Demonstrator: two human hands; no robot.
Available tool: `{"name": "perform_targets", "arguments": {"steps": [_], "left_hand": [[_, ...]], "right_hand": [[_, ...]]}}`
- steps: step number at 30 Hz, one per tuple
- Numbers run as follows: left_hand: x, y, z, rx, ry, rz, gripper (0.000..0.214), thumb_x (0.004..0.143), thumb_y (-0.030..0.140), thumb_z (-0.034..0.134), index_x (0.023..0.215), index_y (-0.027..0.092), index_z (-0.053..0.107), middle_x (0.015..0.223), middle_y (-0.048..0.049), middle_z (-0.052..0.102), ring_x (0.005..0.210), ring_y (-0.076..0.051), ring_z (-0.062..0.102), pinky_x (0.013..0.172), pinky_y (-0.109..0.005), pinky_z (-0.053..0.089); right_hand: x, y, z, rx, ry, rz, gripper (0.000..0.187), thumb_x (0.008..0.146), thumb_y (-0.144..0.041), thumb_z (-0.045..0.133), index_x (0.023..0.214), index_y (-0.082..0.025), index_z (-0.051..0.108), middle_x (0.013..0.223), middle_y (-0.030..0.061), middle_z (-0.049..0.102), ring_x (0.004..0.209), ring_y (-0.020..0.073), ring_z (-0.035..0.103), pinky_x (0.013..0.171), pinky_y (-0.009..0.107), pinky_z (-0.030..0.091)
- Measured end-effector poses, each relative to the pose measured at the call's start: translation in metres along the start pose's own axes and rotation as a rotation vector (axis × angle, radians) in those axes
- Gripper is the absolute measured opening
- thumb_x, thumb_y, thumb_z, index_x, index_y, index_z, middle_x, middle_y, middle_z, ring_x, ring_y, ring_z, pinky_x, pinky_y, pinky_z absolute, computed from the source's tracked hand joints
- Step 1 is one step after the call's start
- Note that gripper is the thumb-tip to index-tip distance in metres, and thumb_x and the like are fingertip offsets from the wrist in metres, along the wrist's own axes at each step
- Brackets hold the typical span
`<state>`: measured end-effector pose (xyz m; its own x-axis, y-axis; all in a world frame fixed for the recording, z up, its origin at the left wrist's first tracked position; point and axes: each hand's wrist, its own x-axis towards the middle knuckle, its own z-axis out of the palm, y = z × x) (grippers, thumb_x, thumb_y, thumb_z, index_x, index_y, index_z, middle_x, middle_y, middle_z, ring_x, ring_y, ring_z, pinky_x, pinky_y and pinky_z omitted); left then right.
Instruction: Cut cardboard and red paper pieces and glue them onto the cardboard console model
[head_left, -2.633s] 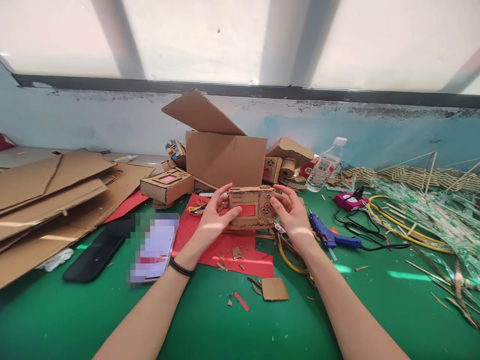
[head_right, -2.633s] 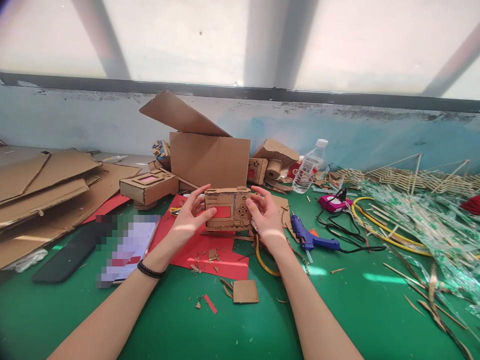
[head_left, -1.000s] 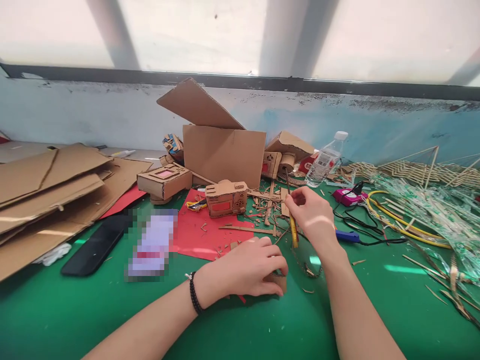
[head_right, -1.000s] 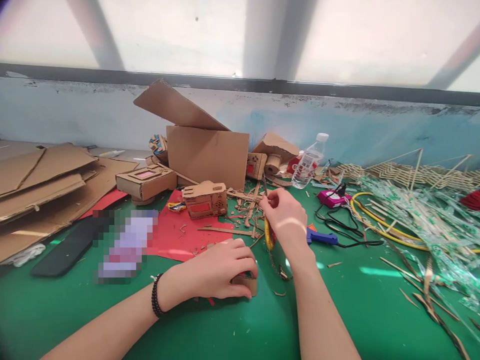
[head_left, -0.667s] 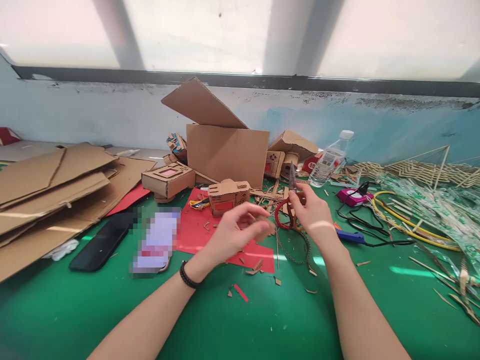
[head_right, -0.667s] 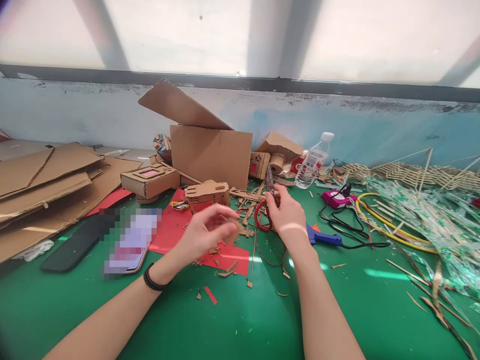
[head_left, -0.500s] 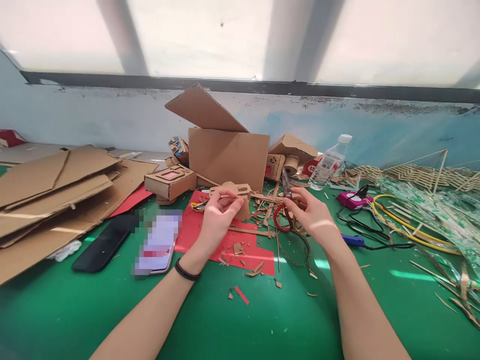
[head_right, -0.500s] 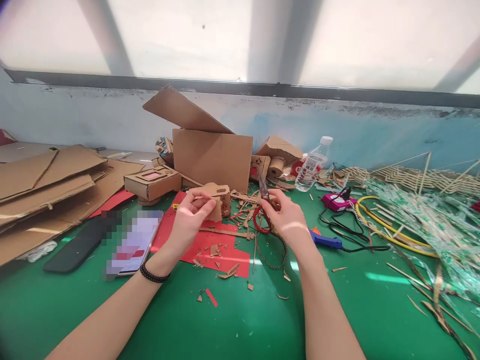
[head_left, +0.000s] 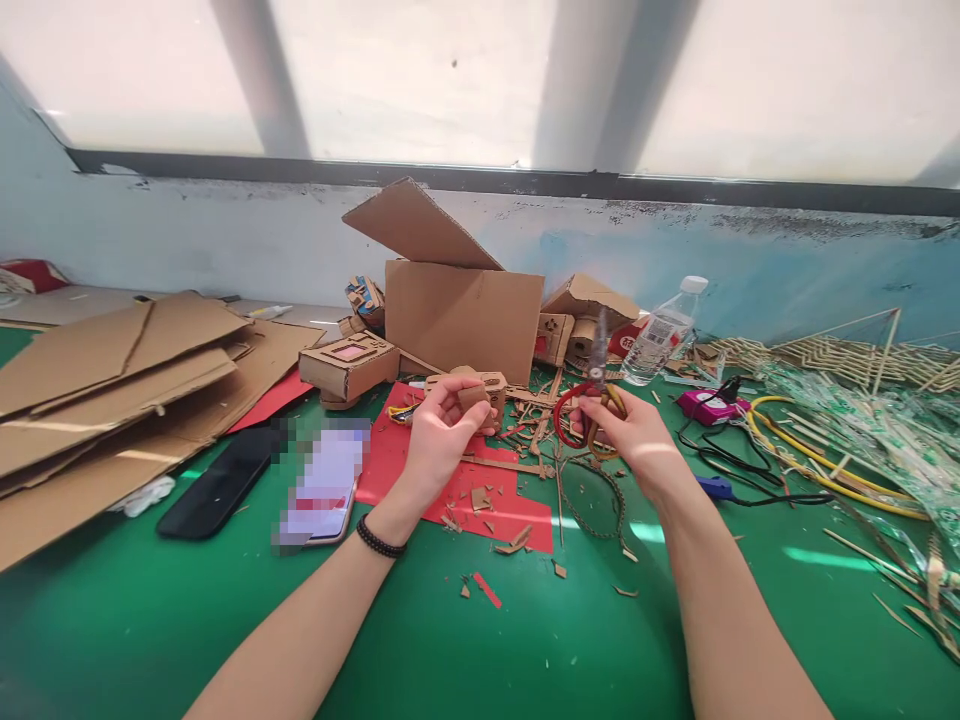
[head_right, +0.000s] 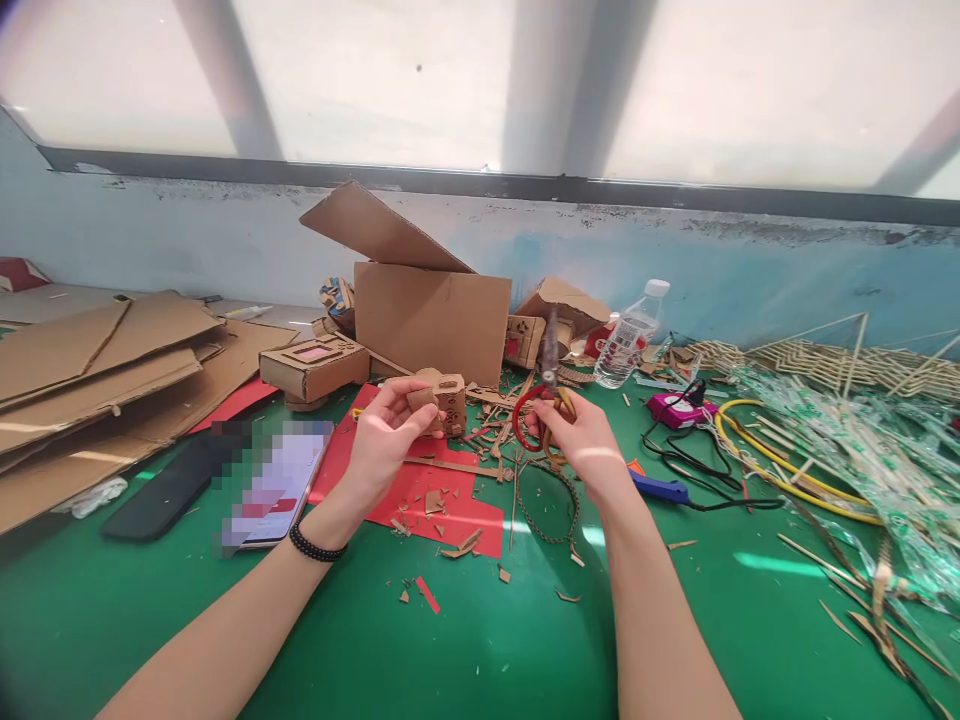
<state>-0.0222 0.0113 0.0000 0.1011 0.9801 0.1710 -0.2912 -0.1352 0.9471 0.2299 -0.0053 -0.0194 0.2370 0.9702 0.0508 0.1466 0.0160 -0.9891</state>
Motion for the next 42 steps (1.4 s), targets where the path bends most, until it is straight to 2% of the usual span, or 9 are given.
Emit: {"name": "perform_targets", "arguments": {"steps": [5,8,11,16,20,23,29,34,42], "left_hand": [[0.0,0.001,-0.002,-0.008,-0.003,0.025,0.038,0.084,0.032,0.078,0.118,0.019,0.067,0.12,-0.0105,0.072,0.102,-0.023,0.074,0.08,-0.036,0.069],[0.0,0.0,-0.003,-0.01,-0.032,0.051,0.041,0.087,0.028,0.074,0.127,0.022,0.069,0.126,-0.0101,0.07,0.112,-0.024,0.071,0.091,-0.039,0.068],[0.002,-0.002,-0.004,-0.007,-0.028,0.077,0.045,0.087,0.027,0.073,0.132,0.025,0.068,0.119,-0.007,0.07,0.109,-0.022,0.071,0.095,-0.04,0.067],[0.004,-0.004,-0.006,-0.009,0.0,0.084,0.046,0.084,0.029,0.076,0.129,0.024,0.067,0.114,-0.0056,0.069,0.102,-0.02,0.073,0.089,-0.038,0.067],[0.002,0.002,-0.005,0.103,0.013,0.074,0.027,0.084,0.031,0.077,0.106,0.018,0.069,0.108,-0.0077,0.074,0.096,-0.02,0.072,0.074,-0.027,0.065],[0.0,0.005,-0.003,0.176,0.021,0.1,0.026,0.085,0.032,0.076,0.105,0.018,0.067,0.103,-0.0069,0.073,0.086,-0.018,0.071,0.066,-0.025,0.061],[0.001,-0.002,-0.003,0.138,0.017,0.132,0.037,0.086,0.039,0.076,0.112,0.019,0.059,0.103,-0.0059,0.07,0.07,-0.014,0.069,0.062,-0.026,0.061],[0.002,-0.003,-0.002,0.093,0.03,0.122,0.041,0.086,0.048,0.076,0.109,0.02,0.054,0.095,-0.0043,0.07,0.068,-0.015,0.069,0.059,-0.027,0.061],[0.005,-0.003,-0.004,0.036,0.083,0.078,0.037,0.089,0.052,0.072,0.097,0.021,0.053,0.082,-0.0024,0.072,0.066,-0.016,0.07,0.056,-0.027,0.061]], "right_hand": [[-0.001,-0.001,0.016,0.128,-0.076,0.109,0.029,0.088,-0.051,0.064,0.105,-0.028,0.067,0.104,0.0058,0.078,0.095,0.0267,0.074,0.086,0.044,0.061],[-0.004,-0.001,0.022,0.137,-0.165,0.124,0.04,0.088,-0.06,0.064,0.109,-0.026,0.071,0.109,0.0075,0.079,0.102,0.0278,0.074,0.088,0.043,0.061],[-0.009,-0.005,0.028,0.205,-0.145,0.094,0.048,0.085,-0.065,0.071,0.115,-0.028,0.069,0.113,0.0062,0.079,0.1,0.0252,0.073,0.081,0.037,0.061],[-0.011,-0.013,0.033,0.332,-0.059,0.093,0.045,0.088,-0.069,0.06,0.097,-0.024,0.063,0.098,0.007,0.079,0.069,0.0196,0.067,0.061,0.032,0.053],[-0.007,-0.016,0.024,0.363,-0.023,0.061,0.027,0.083,-0.051,0.062,0.09,-0.025,0.058,0.117,0.0085,0.078,0.079,0.0208,0.069,0.069,0.034,0.057],[-0.007,-0.016,0.019,0.345,-0.05,0.077,0.029,0.076,-0.046,0.073,0.086,-0.026,0.055,0.126,0.0077,0.075,0.077,0.0185,0.066,0.069,0.034,0.057],[-0.012,-0.016,0.032,0.462,0.01,-0.039,0.048,0.069,-0.049,0.09,0.091,-0.026,0.054,0.11,0.0045,0.077,0.066,0.0132,0.059,0.061,0.029,0.051],[-0.015,-0.011,0.045,0.269,-0.12,0.089,0.049,0.071,-0.064,0.084,0.077,-0.023,0.057,0.066,-0.0005,0.061,0.057,0.0147,0.054,0.052,0.028,0.042],[-0.02,-0.004,0.057,0.136,-0.078,-0.006,0.053,0.069,-0.064,0.086,0.089,-0.024,0.057,0.071,-0.0016,0.061,0.06,0.0167,0.057,0.053,0.03,0.047]]}}
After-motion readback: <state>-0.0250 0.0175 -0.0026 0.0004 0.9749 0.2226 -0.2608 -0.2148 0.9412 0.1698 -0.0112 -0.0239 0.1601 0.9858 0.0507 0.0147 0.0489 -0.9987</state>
